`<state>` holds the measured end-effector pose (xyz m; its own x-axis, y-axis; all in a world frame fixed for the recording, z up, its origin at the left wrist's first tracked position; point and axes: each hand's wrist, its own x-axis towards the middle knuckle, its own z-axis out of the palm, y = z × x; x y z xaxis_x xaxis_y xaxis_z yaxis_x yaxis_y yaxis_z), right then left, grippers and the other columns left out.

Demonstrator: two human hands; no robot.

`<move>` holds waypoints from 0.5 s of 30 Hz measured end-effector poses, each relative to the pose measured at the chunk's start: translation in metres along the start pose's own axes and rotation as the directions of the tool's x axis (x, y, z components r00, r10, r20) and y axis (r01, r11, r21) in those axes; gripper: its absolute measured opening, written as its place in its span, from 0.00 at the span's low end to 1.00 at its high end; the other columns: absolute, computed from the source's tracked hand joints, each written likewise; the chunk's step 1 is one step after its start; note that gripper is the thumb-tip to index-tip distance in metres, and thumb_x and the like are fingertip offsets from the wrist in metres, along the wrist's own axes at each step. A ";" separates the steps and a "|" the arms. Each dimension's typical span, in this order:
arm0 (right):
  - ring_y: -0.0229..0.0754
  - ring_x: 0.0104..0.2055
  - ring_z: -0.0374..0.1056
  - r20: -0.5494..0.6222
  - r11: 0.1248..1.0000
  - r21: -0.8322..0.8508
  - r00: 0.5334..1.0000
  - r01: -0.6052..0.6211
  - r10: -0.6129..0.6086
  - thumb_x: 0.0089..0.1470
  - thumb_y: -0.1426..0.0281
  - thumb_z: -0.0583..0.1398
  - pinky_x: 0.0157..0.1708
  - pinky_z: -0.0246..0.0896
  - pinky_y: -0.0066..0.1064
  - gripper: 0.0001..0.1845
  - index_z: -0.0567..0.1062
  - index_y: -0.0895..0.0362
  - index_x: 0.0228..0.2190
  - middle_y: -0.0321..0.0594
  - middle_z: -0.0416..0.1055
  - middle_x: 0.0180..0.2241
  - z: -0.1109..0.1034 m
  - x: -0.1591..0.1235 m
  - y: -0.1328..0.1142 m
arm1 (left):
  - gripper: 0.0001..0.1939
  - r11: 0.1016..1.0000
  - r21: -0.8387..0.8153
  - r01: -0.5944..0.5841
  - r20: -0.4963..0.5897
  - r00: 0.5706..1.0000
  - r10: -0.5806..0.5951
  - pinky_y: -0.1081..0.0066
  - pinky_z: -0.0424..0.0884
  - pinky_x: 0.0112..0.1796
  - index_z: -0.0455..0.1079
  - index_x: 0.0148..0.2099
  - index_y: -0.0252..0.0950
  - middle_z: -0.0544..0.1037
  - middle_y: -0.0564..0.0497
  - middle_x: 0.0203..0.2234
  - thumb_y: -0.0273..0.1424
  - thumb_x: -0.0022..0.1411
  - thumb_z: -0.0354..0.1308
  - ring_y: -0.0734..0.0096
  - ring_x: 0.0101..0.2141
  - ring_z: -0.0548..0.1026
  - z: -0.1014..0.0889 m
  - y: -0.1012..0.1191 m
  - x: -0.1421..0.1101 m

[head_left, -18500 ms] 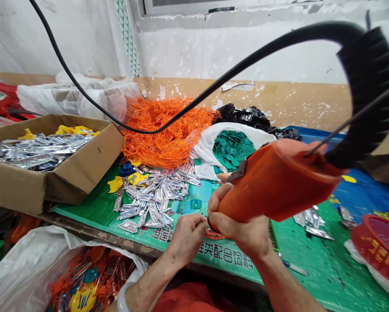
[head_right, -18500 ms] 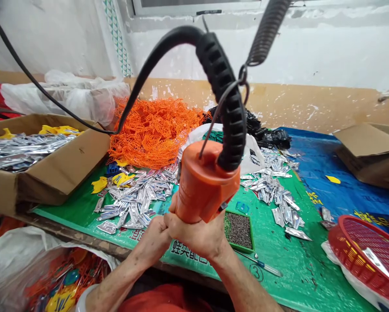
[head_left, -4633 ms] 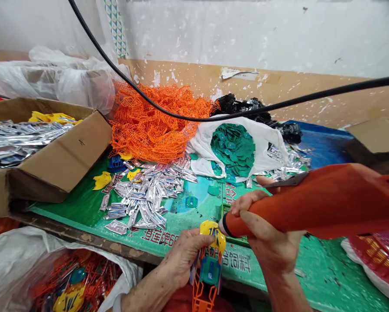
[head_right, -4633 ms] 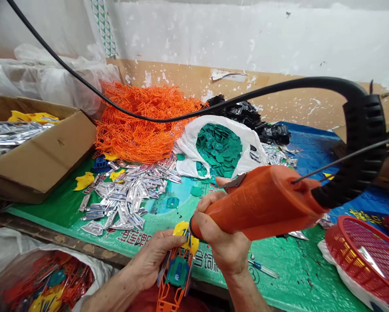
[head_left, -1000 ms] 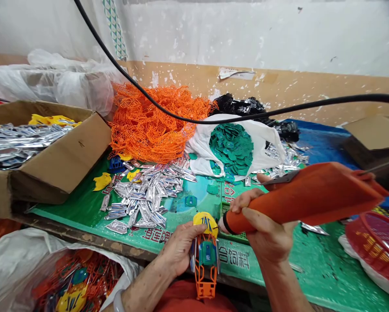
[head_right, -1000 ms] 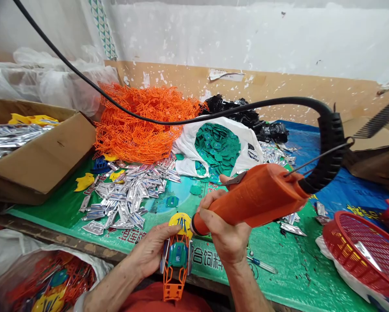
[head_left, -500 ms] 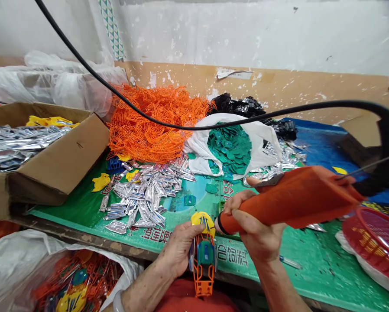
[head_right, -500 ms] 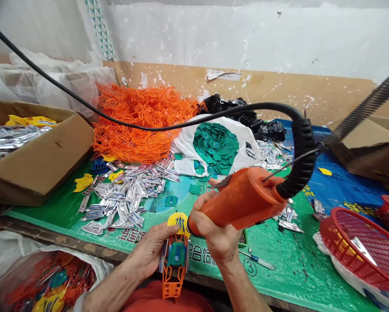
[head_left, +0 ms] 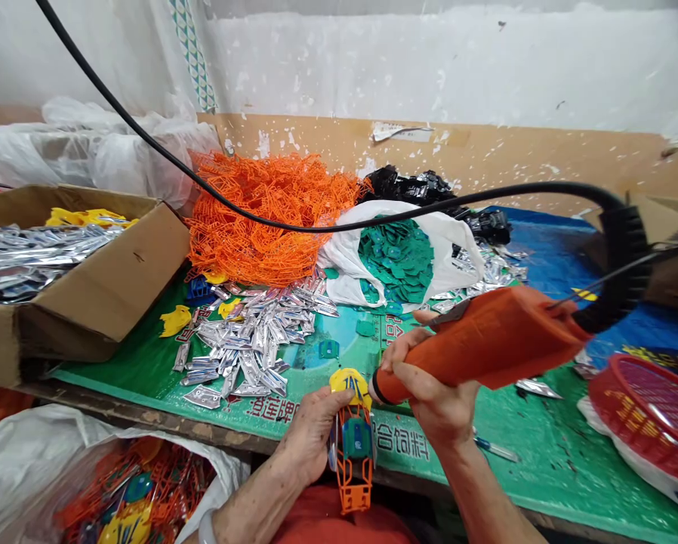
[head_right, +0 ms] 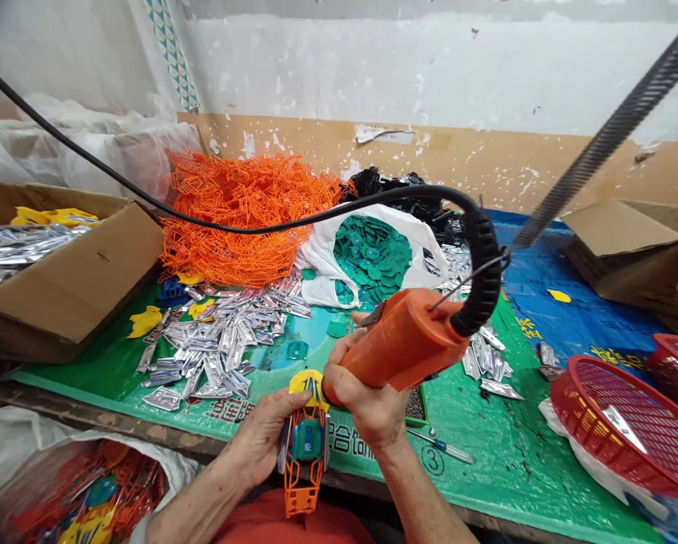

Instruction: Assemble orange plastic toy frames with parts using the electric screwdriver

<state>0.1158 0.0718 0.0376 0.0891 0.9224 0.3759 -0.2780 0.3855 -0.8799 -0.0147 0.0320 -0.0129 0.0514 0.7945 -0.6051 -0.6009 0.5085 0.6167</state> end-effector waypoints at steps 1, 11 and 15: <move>0.38 0.24 0.67 -0.010 1.000 0.021 1.000 0.005 -0.005 0.42 0.74 0.64 0.29 0.66 0.36 0.28 0.69 0.51 0.48 0.29 0.69 0.24 -0.001 0.002 -0.003 | 0.17 1.000 0.005 -0.004 0.012 1.000 0.004 0.76 0.65 0.19 0.75 0.28 0.31 0.78 0.51 0.18 0.33 0.35 0.74 0.75 0.17 0.70 -0.001 0.001 0.001; 0.39 0.21 0.65 -0.205 0.991 -0.091 0.972 0.096 -0.113 0.37 0.75 0.66 0.25 0.64 0.36 0.13 0.72 0.55 0.29 0.31 0.70 0.20 -0.027 0.031 -0.001 | 0.16 0.999 0.037 -0.015 0.037 0.999 0.014 0.74 0.71 0.24 0.78 0.31 0.28 0.81 0.47 0.23 0.33 0.40 0.73 0.72 0.22 0.74 -0.008 0.004 0.002; 0.40 0.23 0.67 -0.186 0.976 -0.193 0.974 0.097 -0.134 0.39 0.71 0.66 0.28 0.66 0.38 0.09 0.71 0.55 0.26 0.32 0.69 0.20 -0.034 0.027 0.017 | 0.17 0.998 0.064 -0.007 0.078 0.997 0.002 0.75 0.70 0.24 0.78 0.33 0.28 0.82 0.46 0.24 0.35 0.43 0.73 0.72 0.22 0.75 -0.008 0.003 0.002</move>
<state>0.1465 0.1044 0.0229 0.3014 0.8512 0.4296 -0.0779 0.4710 -0.8787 -0.0225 0.0326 -0.0165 0.1126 0.8187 -0.5630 -0.5491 0.5235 0.6515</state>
